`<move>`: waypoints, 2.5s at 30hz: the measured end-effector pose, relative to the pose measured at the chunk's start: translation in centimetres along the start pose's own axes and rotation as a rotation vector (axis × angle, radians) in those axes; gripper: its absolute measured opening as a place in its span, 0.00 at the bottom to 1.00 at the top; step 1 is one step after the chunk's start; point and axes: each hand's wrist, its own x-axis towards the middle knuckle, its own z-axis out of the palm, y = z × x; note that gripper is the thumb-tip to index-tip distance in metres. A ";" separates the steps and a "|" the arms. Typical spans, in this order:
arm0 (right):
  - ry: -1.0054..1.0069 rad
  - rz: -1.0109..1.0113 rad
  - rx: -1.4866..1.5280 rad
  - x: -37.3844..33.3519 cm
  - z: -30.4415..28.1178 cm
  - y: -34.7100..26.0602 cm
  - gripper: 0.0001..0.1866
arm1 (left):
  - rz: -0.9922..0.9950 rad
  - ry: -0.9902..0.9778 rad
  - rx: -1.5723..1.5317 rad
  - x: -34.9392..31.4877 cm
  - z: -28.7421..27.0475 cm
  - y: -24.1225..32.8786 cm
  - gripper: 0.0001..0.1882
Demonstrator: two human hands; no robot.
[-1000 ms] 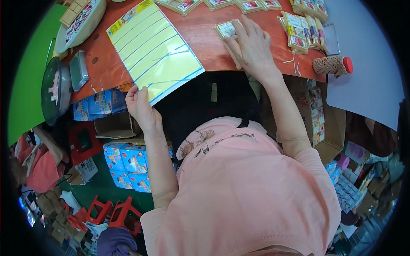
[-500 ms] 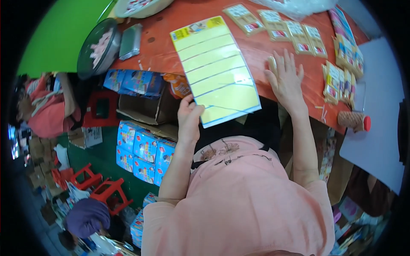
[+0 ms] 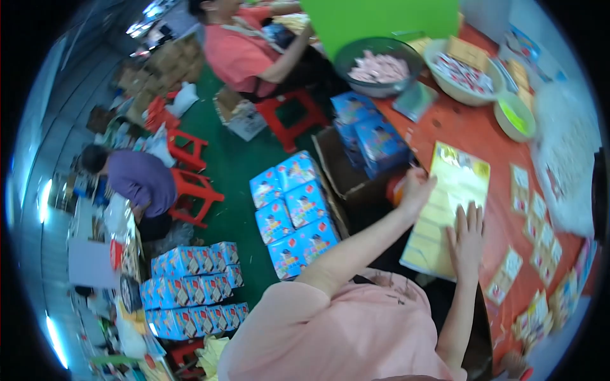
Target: Applying labels to small plastic trays filled with white candy pieces.
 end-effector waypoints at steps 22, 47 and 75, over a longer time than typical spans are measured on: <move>0.331 -0.057 0.474 1.5 1.8 2.2 0.17 | 0.209 0.100 0.025 -5.1 -5.5 1.7 0.11; 0.414 0.080 0.771 -0.4 -2.0 -1.7 0.14 | 0.322 0.018 -0.170 -15.6 -5.1 10.7 0.07; 0.503 -0.136 0.571 -0.4 -5.4 -4.4 0.10 | 0.166 -0.398 0.004 -12.8 0.3 8.9 0.28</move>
